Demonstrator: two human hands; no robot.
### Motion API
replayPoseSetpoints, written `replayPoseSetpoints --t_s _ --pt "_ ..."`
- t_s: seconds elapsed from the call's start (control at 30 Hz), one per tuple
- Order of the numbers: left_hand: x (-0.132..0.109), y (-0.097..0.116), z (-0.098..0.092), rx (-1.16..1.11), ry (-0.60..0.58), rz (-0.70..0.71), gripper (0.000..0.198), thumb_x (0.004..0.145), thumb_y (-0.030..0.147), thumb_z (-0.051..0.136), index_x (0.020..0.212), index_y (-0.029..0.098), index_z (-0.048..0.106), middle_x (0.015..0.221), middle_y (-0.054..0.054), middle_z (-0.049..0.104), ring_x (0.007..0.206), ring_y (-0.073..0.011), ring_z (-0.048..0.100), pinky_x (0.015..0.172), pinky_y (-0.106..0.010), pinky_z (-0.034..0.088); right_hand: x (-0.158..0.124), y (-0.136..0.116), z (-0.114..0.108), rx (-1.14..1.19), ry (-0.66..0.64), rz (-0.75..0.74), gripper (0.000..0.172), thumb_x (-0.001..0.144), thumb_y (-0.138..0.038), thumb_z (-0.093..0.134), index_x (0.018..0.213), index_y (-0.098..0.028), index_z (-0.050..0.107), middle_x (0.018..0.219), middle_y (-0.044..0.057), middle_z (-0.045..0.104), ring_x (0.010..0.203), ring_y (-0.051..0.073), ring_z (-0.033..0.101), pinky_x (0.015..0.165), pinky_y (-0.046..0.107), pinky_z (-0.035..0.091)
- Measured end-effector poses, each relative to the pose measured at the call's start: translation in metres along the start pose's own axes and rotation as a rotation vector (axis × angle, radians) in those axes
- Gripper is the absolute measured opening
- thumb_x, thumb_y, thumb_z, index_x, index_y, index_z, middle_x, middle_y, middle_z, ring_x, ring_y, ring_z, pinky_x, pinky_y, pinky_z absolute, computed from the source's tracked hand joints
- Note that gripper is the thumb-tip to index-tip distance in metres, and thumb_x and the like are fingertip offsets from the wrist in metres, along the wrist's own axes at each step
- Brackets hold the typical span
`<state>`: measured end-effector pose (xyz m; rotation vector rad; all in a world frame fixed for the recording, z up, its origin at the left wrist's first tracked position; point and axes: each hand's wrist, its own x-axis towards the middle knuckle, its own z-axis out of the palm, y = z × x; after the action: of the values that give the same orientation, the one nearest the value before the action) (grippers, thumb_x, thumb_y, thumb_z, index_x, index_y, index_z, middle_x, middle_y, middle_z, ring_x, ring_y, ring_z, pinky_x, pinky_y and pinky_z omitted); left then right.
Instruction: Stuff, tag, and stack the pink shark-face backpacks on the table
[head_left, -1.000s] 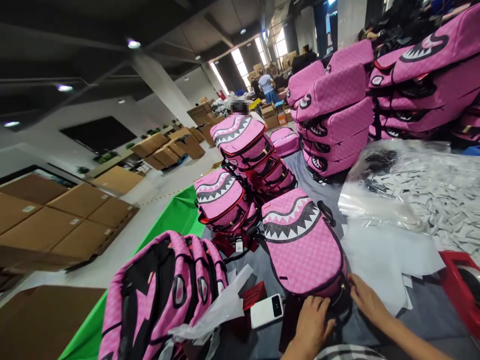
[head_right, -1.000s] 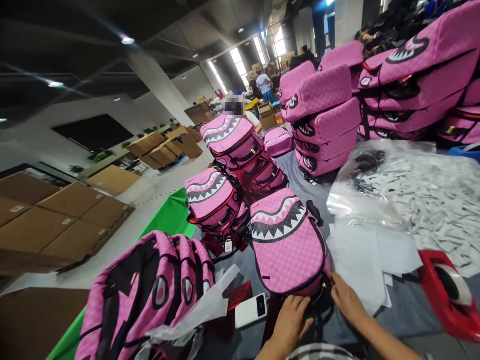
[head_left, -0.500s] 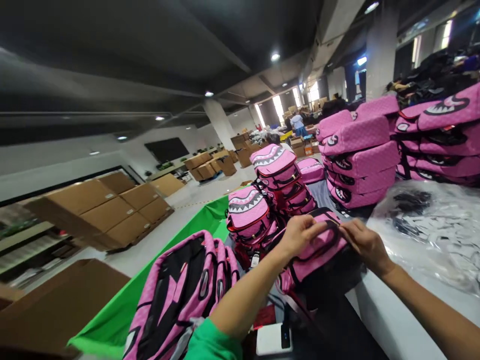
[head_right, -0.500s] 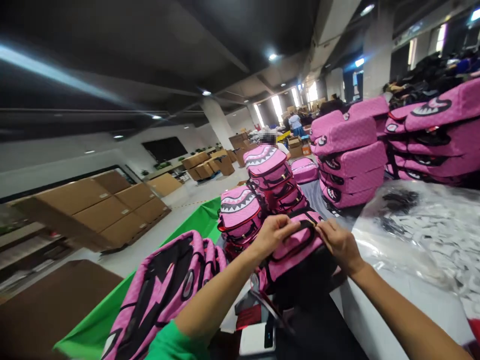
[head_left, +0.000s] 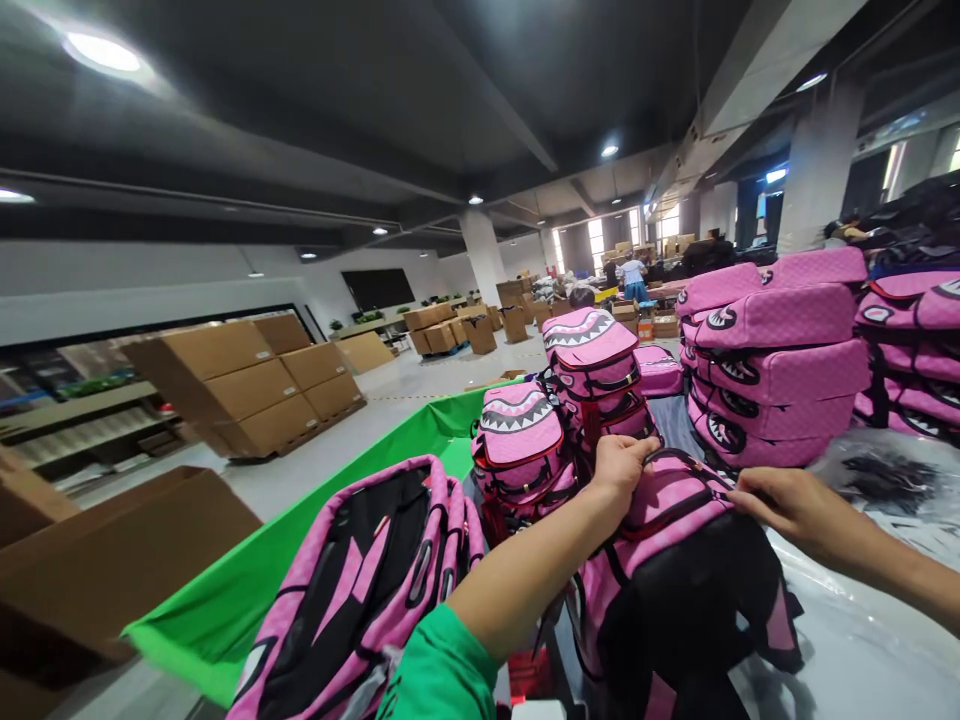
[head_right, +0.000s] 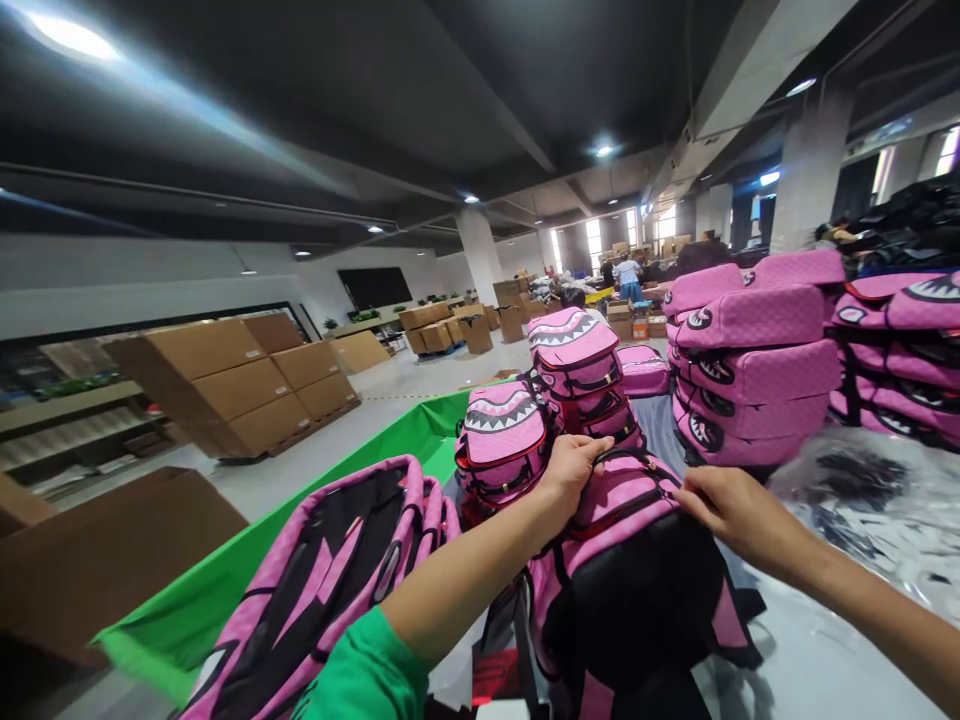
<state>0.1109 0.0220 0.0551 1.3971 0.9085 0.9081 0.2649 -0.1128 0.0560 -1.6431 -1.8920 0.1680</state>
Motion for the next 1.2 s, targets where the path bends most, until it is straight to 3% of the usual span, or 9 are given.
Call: replayPoseSetpoints --t_s 0.17,0.33,0.4,0.63,0.73,0.87,1.03,1.1,1.2 --pt "0.011 0.007 0.019 0.017 -0.117 -0.012 0.052 0.079 0.057 0.074 0.051 0.017 0.054 0.043 0.004 0.046 0.038 -0.0050 0.029 0.042 -0.025 0.018 0.005 -0.059 0.033 0.188 -0.021 0.127 0.049 0.089 -0.064 0.041 0.061 -0.024 0.047 0.056 -0.001 0.051 0.052 0.014 0.043 0.052 0.028 0.033" --pt "-0.002 0.013 -0.029 0.089 -0.558 -0.018 0.057 0.057 0.070 0.083 0.062 0.016 0.062 0.055 0.003 0.056 0.049 -0.0083 0.043 0.048 -0.024 0.028 0.002 -0.046 0.032 0.368 -0.215 0.392 0.060 0.073 -0.080 0.054 0.056 -0.023 0.050 0.050 -0.002 0.050 0.044 0.011 0.040 0.044 0.026 0.027" --pt "-0.019 0.010 -0.047 0.125 -0.625 0.073 0.058 0.058 0.072 0.081 0.066 0.017 0.061 0.058 0.005 0.054 0.054 -0.0079 0.042 0.051 -0.023 0.029 -0.005 -0.046 0.030 0.390 -0.275 0.447 0.061 0.071 -0.082 0.054 0.055 -0.023 0.049 0.050 -0.002 0.050 0.040 0.010 0.040 0.041 0.025 0.026" --pt "-0.049 0.005 -0.029 -0.354 -0.418 -0.074 0.060 0.044 0.060 0.092 0.062 0.018 0.054 0.053 0.008 0.045 0.048 -0.0049 0.033 0.048 -0.023 0.024 0.008 -0.099 0.051 0.330 -0.332 0.306 0.034 0.085 -0.046 0.048 0.061 -0.023 0.052 0.047 0.002 0.059 0.039 0.015 0.055 0.041 0.024 0.033" --pt "-0.042 0.010 -0.030 -0.342 -0.464 -0.121 0.060 0.039 0.057 0.094 0.061 0.018 0.055 0.051 0.008 0.048 0.047 -0.0054 0.037 0.048 -0.022 0.026 0.020 -0.098 0.051 0.232 -0.321 0.269 0.024 0.081 -0.027 0.050 0.058 -0.022 0.053 0.048 0.002 0.061 0.044 0.015 0.059 0.047 0.025 0.038" --pt "-0.040 0.011 -0.040 -0.273 -0.569 -0.113 0.053 0.049 0.057 0.090 0.069 0.016 0.061 0.059 0.005 0.056 0.051 -0.0072 0.045 0.052 -0.022 0.033 0.021 -0.085 0.044 0.147 -0.304 0.285 0.026 0.087 -0.026 0.054 0.061 -0.021 0.055 0.052 -0.001 0.061 0.041 0.014 0.055 0.044 0.025 0.031" --pt "-0.044 0.007 -0.039 -0.235 -0.356 -0.002 0.047 0.054 0.051 0.086 0.066 0.017 0.056 0.056 0.008 0.048 0.052 -0.0055 0.040 0.051 -0.019 0.031 0.028 -0.100 0.049 -0.192 -0.248 0.128 0.015 0.083 -0.014 0.066 0.068 -0.015 0.068 0.073 0.009 0.073 0.071 0.021 0.068 0.057 0.028 0.034" --pt "-0.039 0.010 -0.042 -0.097 -0.324 0.004 0.049 0.058 0.057 0.082 0.059 0.018 0.052 0.051 0.008 0.045 0.047 -0.0054 0.036 0.046 -0.020 0.026 0.030 -0.099 0.040 -0.088 -0.336 0.092 0.005 0.084 -0.022 0.073 0.085 -0.016 0.074 0.076 0.005 0.073 0.072 0.018 0.067 0.058 0.025 0.036" --pt "-0.028 0.021 -0.051 0.019 -0.177 -0.004 0.050 0.059 0.057 0.078 0.050 0.020 0.046 0.040 0.009 0.036 0.039 -0.0044 0.025 0.040 -0.021 0.016 0.011 -0.071 0.015 0.333 -0.355 0.065 0.036 0.087 -0.040 0.073 0.117 -0.020 0.069 0.066 -0.005 0.065 0.055 0.011 0.059 0.054 0.022 0.039"
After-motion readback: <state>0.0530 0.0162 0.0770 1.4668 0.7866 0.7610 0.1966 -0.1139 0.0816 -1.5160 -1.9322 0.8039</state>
